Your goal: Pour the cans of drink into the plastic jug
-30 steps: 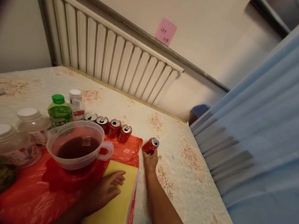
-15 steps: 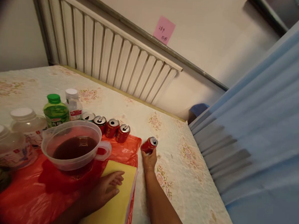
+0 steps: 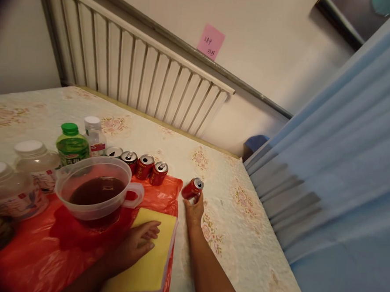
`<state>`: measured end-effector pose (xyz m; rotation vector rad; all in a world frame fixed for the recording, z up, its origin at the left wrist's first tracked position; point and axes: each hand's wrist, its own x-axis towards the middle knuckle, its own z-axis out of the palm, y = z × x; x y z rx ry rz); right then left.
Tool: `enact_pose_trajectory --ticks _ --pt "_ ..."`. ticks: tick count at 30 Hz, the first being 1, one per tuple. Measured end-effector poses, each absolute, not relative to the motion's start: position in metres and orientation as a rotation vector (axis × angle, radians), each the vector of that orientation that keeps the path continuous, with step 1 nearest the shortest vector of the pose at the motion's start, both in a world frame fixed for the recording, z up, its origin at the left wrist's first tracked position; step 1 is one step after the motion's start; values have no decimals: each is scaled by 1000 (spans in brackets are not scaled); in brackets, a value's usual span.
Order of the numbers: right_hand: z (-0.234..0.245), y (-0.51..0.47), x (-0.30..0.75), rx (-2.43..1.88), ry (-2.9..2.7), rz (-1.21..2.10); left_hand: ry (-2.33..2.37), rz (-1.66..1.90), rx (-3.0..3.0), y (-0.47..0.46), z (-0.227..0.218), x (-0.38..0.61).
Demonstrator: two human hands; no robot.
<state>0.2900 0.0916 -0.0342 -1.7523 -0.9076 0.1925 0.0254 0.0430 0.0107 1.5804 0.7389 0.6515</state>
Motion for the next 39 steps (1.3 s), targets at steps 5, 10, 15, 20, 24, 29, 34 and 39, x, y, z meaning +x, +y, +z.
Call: enact_pose_trajectory --ticks 5,10,15,20,24,29,34,39 --pt "-39 55 278 -1804 -790 147 745 674 1572 42 11 26" --pt "-10 35 247 -1754 -860 118 747 697 1561 41 6 24" --pt "40 76 210 -1542 -1128 267 736 734 1575 38 5 18" --pt "59 140 187 -1652 -1221 282 744 742 1556 35 11 9" --pt "54 173 177 -1764 -1370 182 741 714 1557 34 14 2" --pt "45 189 171 -1809 -1444 109 739 703 1540 33 16 -4" --pt "52 178 176 -1798 -1424 49 739 694 1529 32 20 -4" --pt "79 136 193 -1754 -1430 69 732 742 1505 33 17 1"
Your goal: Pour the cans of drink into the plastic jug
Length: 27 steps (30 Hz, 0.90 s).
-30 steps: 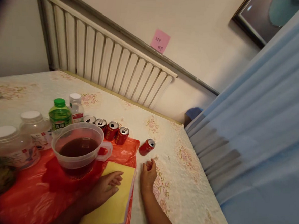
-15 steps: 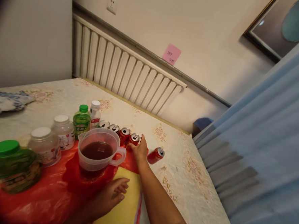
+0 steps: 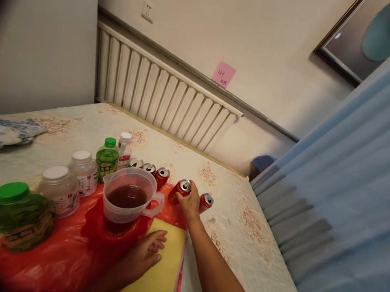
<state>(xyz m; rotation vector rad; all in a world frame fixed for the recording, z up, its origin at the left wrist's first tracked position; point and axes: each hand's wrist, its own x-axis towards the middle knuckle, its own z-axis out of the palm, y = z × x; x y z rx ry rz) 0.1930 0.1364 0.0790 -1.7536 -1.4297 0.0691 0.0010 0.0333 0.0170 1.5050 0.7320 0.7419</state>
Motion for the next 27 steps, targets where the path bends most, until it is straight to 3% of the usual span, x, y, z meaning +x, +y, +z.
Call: enact_pose_trajectory --ticks 13,20,27 --pt "127 -19 178 -1512 -1561 625 675 880 1509 33 7 5" --pt "116 -39 153 -1473 -1426 811 517 892 1560 25 40 -5" --pt "112 -38 147 -1398 -1264 920 592 922 1599 22 44 -7"
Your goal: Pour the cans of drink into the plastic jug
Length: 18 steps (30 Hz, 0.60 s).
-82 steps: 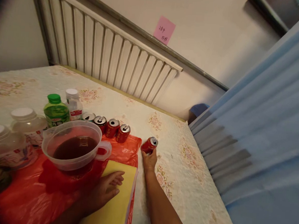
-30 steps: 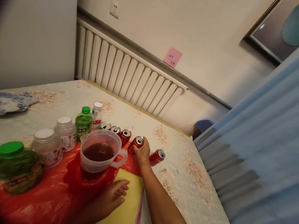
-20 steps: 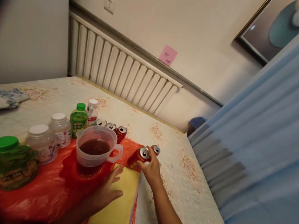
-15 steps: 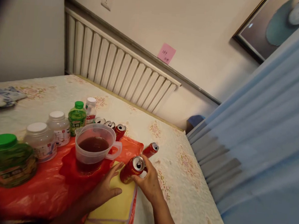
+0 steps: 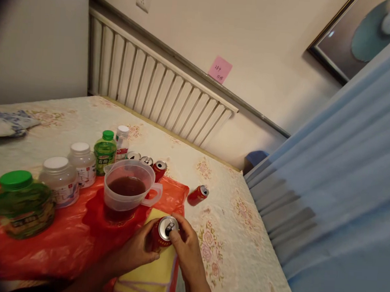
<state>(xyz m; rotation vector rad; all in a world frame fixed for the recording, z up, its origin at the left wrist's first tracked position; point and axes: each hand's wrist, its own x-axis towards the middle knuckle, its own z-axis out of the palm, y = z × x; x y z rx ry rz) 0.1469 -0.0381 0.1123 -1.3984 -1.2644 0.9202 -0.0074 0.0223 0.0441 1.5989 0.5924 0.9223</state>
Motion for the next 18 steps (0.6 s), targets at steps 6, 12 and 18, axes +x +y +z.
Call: enact_pose_trajectory --ticks 6,12,18 --pt "108 -39 133 -1443 -1115 861 600 939 1614 17 44 -6" --pt "106 -41 127 -1422 -1049 834 588 935 1628 15 47 -8" --pt "101 -42 129 -1441 -1088 823 577 947 1638 15 44 -7"
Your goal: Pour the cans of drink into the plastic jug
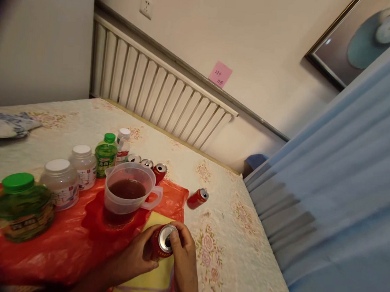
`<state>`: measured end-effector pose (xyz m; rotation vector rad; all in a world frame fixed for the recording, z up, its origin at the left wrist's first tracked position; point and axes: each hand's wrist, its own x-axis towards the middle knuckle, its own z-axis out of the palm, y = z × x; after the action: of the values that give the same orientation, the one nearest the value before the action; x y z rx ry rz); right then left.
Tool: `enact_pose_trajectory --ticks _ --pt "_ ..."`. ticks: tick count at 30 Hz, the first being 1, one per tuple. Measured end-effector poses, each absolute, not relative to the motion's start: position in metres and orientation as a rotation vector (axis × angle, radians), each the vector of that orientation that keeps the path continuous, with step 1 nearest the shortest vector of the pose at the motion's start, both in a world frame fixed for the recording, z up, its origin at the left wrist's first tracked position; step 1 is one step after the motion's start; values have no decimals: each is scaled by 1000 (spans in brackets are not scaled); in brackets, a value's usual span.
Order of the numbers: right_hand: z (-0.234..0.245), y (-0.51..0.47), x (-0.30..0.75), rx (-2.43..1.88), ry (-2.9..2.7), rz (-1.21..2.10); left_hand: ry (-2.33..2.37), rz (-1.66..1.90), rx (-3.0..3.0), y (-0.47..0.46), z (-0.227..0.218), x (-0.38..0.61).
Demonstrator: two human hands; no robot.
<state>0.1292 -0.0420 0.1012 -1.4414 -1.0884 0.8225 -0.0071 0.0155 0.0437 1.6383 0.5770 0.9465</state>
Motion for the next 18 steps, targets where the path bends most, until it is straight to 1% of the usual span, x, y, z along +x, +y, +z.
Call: enact_pose_trajectory --ticks 9,18 --pt "99 -40 128 -1384 -1098 825 587 948 1662 15 41 -5" --pt "94 -42 119 -1218 -906 926 618 946 1699 14 41 -5"
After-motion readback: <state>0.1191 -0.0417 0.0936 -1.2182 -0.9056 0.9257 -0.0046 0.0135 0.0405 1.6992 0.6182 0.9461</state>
